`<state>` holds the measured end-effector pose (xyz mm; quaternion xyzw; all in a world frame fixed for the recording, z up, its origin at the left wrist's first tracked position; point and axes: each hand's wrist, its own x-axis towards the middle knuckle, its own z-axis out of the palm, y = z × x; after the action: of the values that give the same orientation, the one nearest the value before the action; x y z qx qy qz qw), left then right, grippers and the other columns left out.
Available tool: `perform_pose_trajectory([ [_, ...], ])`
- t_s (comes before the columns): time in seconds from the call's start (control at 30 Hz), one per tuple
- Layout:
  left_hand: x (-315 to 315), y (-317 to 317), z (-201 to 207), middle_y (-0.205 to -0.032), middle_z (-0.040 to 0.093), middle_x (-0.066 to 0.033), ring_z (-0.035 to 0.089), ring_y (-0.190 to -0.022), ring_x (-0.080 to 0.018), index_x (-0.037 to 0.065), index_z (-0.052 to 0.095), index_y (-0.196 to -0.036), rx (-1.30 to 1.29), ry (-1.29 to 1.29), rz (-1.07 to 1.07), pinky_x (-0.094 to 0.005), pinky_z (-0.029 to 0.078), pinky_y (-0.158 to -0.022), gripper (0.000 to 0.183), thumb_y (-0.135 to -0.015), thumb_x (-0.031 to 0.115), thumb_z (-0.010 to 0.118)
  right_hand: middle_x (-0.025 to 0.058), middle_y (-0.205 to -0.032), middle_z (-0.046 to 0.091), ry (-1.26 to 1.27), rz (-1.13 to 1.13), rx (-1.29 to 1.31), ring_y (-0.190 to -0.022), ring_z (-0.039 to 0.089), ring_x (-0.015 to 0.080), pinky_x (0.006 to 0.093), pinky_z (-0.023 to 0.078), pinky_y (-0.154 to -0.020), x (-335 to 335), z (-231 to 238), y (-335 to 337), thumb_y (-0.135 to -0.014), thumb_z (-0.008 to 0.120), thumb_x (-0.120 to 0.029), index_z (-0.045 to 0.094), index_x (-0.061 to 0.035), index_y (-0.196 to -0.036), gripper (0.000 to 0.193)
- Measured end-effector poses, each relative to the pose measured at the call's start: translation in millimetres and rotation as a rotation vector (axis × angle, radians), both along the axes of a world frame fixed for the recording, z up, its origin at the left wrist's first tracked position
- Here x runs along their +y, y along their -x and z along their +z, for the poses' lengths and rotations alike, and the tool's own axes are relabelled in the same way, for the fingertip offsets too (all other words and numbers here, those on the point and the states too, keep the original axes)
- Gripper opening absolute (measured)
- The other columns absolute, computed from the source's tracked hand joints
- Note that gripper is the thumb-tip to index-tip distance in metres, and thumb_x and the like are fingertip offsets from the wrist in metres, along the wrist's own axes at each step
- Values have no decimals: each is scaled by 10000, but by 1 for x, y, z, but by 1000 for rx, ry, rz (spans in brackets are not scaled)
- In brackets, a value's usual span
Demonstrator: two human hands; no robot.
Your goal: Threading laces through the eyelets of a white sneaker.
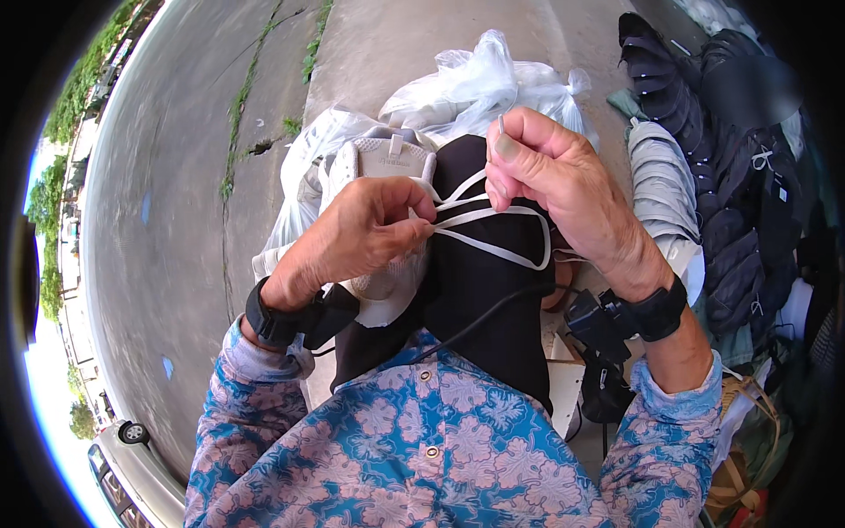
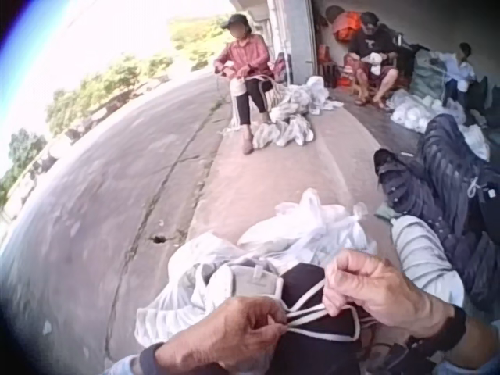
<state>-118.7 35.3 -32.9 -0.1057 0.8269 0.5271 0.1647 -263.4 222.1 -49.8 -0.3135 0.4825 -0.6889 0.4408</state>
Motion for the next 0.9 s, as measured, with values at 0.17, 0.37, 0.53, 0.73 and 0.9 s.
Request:
perform_pose_trajectory([
  [0.17,-16,-12,8,-758,650,-53,588,-640,-112,10,666,-1060,68,206,21,-276,484,-579,172,-919,72,589,-8,-759,497,7,-12,-17,-713,508,84,259,475,-727,0,-7,0,-1023,495,-255,559,-53,-976,217],
  [0.37,-17,-14,-2,-737,658,-85,610,-653,-131,27,682,-1033,159,329,-89,-286,497,-601,157,-886,50,631,-10,-756,501,11,-52,-51,-710,511,82,250,471,-721,-7,-11,-2,-1019,503,-245,560,-52,-978,206],
  [0.53,-5,-8,2,-672,602,-43,536,-603,-106,3,673,-936,64,207,16,-281,446,-551,104,-886,94,664,-16,-751,493,-5,-53,-55,-691,498,77,243,463,-701,-6,-14,0,-1016,511,-236,562,-51,-974,197],
  [0.73,3,-6,-3,-659,566,-7,502,-609,-77,3,670,-911,123,90,-47,-259,419,-541,145,-919,145,649,-55,-721,374,2,-190,-57,-632,384,56,214,368,-598,28,4,45,-1012,516,-213,547,-68,-948,162],
  [0.9,2,-8,-1,-662,563,2,501,-620,-72,-7,669,-908,75,32,-8,-259,420,-548,176,-926,166,643,-59,-683,277,-132,-528,-69,-580,323,43,194,300,-548,152,24,161,-1019,482,-138,541,-68,-1041,94],
])
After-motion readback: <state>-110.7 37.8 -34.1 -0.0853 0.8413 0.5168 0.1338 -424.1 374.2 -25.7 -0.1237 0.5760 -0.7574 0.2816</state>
